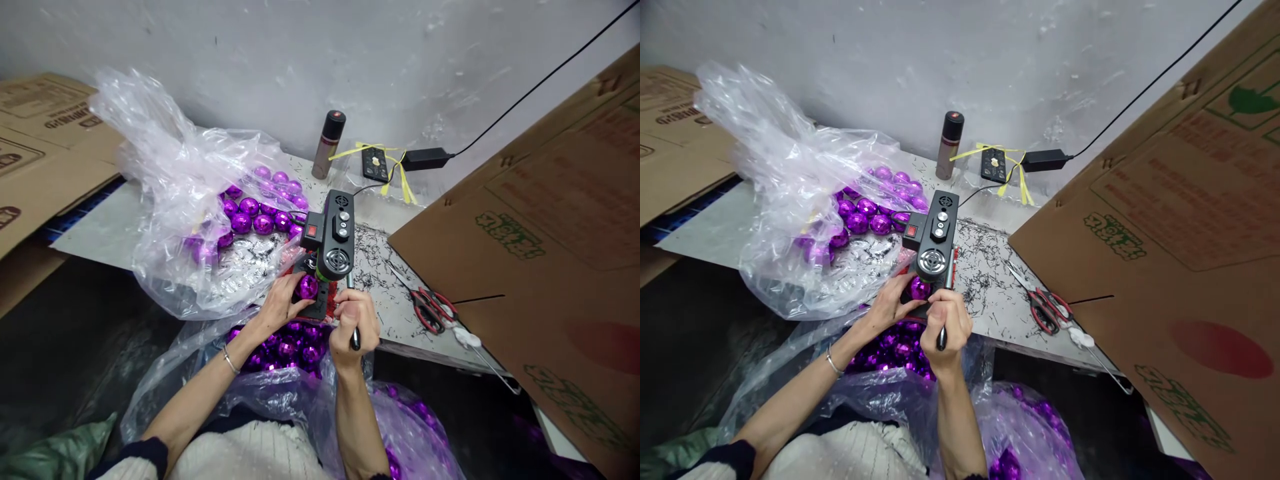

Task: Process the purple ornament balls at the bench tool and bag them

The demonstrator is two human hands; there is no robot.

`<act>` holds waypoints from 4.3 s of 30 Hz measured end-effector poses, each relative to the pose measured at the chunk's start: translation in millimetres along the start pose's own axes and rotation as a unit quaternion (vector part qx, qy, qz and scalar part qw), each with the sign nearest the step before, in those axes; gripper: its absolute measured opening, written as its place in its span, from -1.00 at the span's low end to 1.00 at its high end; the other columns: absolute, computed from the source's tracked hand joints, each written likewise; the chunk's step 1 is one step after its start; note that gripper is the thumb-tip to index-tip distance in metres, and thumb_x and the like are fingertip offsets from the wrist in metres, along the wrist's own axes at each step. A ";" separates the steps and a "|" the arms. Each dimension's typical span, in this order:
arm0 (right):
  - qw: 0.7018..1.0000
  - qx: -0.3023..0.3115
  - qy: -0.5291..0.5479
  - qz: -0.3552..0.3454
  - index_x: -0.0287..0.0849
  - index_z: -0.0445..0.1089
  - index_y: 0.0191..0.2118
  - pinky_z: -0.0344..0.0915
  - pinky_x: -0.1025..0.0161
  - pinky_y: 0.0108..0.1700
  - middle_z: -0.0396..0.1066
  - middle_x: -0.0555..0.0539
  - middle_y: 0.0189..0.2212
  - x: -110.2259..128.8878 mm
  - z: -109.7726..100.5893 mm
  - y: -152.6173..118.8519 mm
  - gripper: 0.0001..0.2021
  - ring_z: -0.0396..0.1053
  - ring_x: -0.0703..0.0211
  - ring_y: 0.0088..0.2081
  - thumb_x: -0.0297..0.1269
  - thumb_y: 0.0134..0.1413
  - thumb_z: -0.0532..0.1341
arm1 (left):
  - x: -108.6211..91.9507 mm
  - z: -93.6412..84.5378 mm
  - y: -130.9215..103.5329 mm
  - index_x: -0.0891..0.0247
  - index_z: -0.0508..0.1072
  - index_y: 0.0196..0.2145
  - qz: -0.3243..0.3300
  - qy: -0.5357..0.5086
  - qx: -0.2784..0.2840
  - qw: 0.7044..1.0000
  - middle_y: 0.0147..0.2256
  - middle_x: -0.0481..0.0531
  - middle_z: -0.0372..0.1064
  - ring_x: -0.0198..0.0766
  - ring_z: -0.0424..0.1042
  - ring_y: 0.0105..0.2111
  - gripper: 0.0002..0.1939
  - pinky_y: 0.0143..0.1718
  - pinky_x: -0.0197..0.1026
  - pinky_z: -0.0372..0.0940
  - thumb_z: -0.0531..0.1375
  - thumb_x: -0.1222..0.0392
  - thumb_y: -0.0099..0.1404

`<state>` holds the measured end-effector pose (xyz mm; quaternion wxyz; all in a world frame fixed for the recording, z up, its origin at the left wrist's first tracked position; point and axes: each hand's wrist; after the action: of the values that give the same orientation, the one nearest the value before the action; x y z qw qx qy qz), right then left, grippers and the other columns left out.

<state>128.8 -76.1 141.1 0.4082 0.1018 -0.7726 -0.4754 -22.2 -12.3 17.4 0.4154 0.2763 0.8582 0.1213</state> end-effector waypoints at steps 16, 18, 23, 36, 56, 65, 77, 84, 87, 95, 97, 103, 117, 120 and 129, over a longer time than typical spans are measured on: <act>1.000 -0.018 -0.018 0.002 -0.08 0.34 -0.36 0.35 0.19 -0.30 0.41 0.01 -0.39 -15.0 7.1 -26.7 -0.68 0.44 0.21 -0.37 -0.39 0.48 0.01 | 6.2 20.7 8.6 0.20 0.50 0.26 -0.032 -0.076 -0.007 0.997 0.12 0.25 0.59 0.15 0.56 0.14 -0.32 0.21 0.19 0.42 0.46 -0.16 0.31; 0.999 -0.038 -0.009 -0.007 -0.08 0.33 -0.36 0.36 0.19 -0.31 0.41 0.00 -0.37 -20.4 13.1 -34.4 -0.67 0.42 0.22 -0.38 -0.38 0.49 -0.01 | 5.4 20.8 8.6 0.18 0.50 0.26 -0.037 -0.071 -0.005 0.997 0.12 0.25 0.59 0.16 0.56 0.14 -0.32 0.21 0.19 0.43 0.47 -0.17 0.31; 0.996 -0.083 -0.012 -0.020 -0.08 0.31 -0.38 0.40 0.12 -0.21 0.37 0.02 -0.40 -29.8 23.6 -44.0 -0.64 0.39 0.22 -0.40 -0.35 0.51 -0.02 | 4.4 21.0 8.3 0.21 0.50 0.26 -0.032 -0.075 -0.006 0.997 0.12 0.26 0.59 0.15 0.56 0.13 -0.30 0.20 0.18 0.43 0.46 -0.20 0.31; 0.995 -0.086 0.000 -0.046 -0.08 0.28 -0.39 0.41 0.14 -0.19 0.35 0.04 -0.42 -44.2 25.0 -53.2 -0.64 0.35 0.24 -0.42 -0.37 0.50 -0.03 | 5.2 24.5 8.3 0.18 0.49 0.25 -0.038 -0.077 -0.010 0.996 0.14 0.24 0.60 0.13 0.57 0.15 -0.32 0.23 0.19 0.43 0.49 -0.11 0.29; 0.999 -0.032 0.030 0.012 -0.09 0.29 -0.43 0.27 0.24 -0.34 0.34 0.06 -0.48 -6.1 6.5 -4.3 -0.65 0.41 0.24 -0.39 -0.41 0.48 0.07 | -6.5 -33.1 -16.7 -0.03 0.45 0.32 0.016 -0.021 -0.024 0.999 0.29 0.16 0.47 0.19 0.50 0.27 -0.40 0.32 0.27 0.43 0.36 -0.18 0.40; 0.999 -0.029 0.038 0.008 -0.09 0.30 -0.44 0.31 0.22 -0.32 0.36 0.04 -0.48 -12.7 8.6 -16.6 -0.65 0.44 0.20 -0.37 -0.42 0.46 0.06 | 46.7 -102.7 155.0 0.52 0.51 0.11 -0.342 0.183 0.010 0.922 0.05 0.60 0.55 0.35 0.54 0.18 -0.57 0.17 0.22 0.41 0.17 0.05 0.55; 1.000 -0.011 0.018 -0.012 -0.09 0.27 -0.43 0.31 0.23 -0.34 0.33 0.06 -0.50 -10.7 5.8 -10.8 -0.66 0.43 0.23 -0.39 -0.48 0.44 0.05 | 44.3 -93.9 97.5 0.28 0.50 0.22 -0.300 -0.175 -0.023 0.937 0.07 0.33 0.62 0.06 0.67 -0.04 -0.50 -0.01 0.14 0.61 0.13 -0.12 0.57; 0.999 -0.032 0.029 0.027 -0.09 0.29 -0.44 0.28 0.21 -0.37 0.33 0.06 -0.52 3.5 5.5 13.9 -0.65 0.39 0.23 -0.44 -0.45 0.45 0.08 | -3.8 -58.3 24.0 0.20 0.53 0.15 -0.318 -0.478 -0.034 0.818 0.12 0.22 0.62 0.06 0.65 0.08 -0.49 0.13 0.12 0.59 0.32 -0.14 0.39; 0.999 -0.020 0.021 0.042 -0.08 0.27 -0.44 0.28 0.21 -0.36 0.32 0.06 -0.52 8.1 3.8 21.5 -0.64 0.37 0.24 -0.44 -0.42 0.47 0.08 | -14.1 -30.5 14.7 0.20 0.45 0.17 -0.332 -0.462 -0.053 0.821 0.13 0.22 0.62 0.02 0.66 0.07 -0.40 0.15 0.10 0.56 0.40 -0.11 0.29; 1.000 -0.009 0.012 0.020 -0.08 0.29 -0.38 0.28 0.23 -0.33 0.34 0.07 -0.49 7.4 1.9 18.9 -0.70 0.38 0.25 -0.41 -0.45 0.46 0.07 | -5.3 4.3 4.1 0.21 0.45 0.18 -0.211 -0.206 -0.030 0.955 0.11 0.25 0.60 0.12 0.60 0.14 -0.38 0.25 0.23 0.44 0.47 -0.04 0.25; 1.000 -0.006 0.010 0.018 -0.08 0.30 -0.37 0.28 0.23 -0.33 0.35 0.06 -0.48 6.9 1.6 17.9 -0.71 0.39 0.25 -0.40 -0.46 0.46 0.07 | -2.4 3.8 2.6 0.20 0.47 0.21 -0.184 -0.156 -0.014 0.970 0.13 0.25 0.60 0.16 0.59 0.16 -0.35 0.26 0.24 0.44 0.49 -0.04 0.25; 1.000 -0.003 0.017 0.017 -0.08 0.29 -0.36 0.29 0.26 -0.32 0.38 0.07 -0.45 8.0 -0.1 17.2 -0.71 0.40 0.26 -0.39 -0.48 0.45 0.07 | 2.9 16.0 5.8 0.18 0.50 0.25 -0.104 -0.129 -0.020 0.986 0.20 0.24 0.57 0.14 0.55 0.24 -0.34 0.32 0.21 0.41 0.49 -0.06 0.29; 0.996 -0.056 0.011 -0.065 -0.07 0.31 -0.34 0.34 0.19 -0.31 0.38 0.02 -0.41 -34.5 20.2 -36.8 -0.69 0.38 0.22 -0.42 -0.42 0.47 -0.02 | 7.1 27.8 2.3 0.17 0.49 0.27 -0.048 -0.095 -0.040 0.994 0.18 0.24 0.58 0.12 0.56 0.23 -0.39 0.30 0.19 0.43 0.45 -0.03 0.35; 0.996 -0.061 0.004 -0.062 -0.07 0.31 -0.34 0.35 0.15 -0.29 0.38 0.02 -0.42 -37.3 21.6 -40.5 -0.69 0.38 0.20 -0.42 -0.38 0.49 -0.02 | 7.2 28.3 2.0 0.17 0.49 0.27 -0.050 -0.092 -0.040 0.994 0.18 0.24 0.58 0.12 0.57 0.21 -0.39 0.28 0.20 0.44 0.45 -0.03 0.35; 0.995 -0.072 0.037 -0.055 -0.07 0.33 -0.32 0.37 0.12 -0.27 0.39 0.01 -0.41 -42.4 23.2 -48.2 -0.71 0.37 0.18 -0.40 -0.34 0.50 0.02 | 7.0 28.7 1.5 0.18 0.50 0.27 -0.052 -0.094 -0.045 0.993 0.17 0.25 0.59 0.12 0.57 0.20 -0.39 0.26 0.19 0.46 0.44 -0.06 0.35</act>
<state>128.2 -63.3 74.1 0.4159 0.1323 -0.7138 -0.5478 -2.7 -7.6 -4.4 0.5118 0.2228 0.8222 0.1117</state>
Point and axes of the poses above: each hand's wrist, its own y-axis towards the middle knuckle, its own z-axis out of the palm, x = y × z
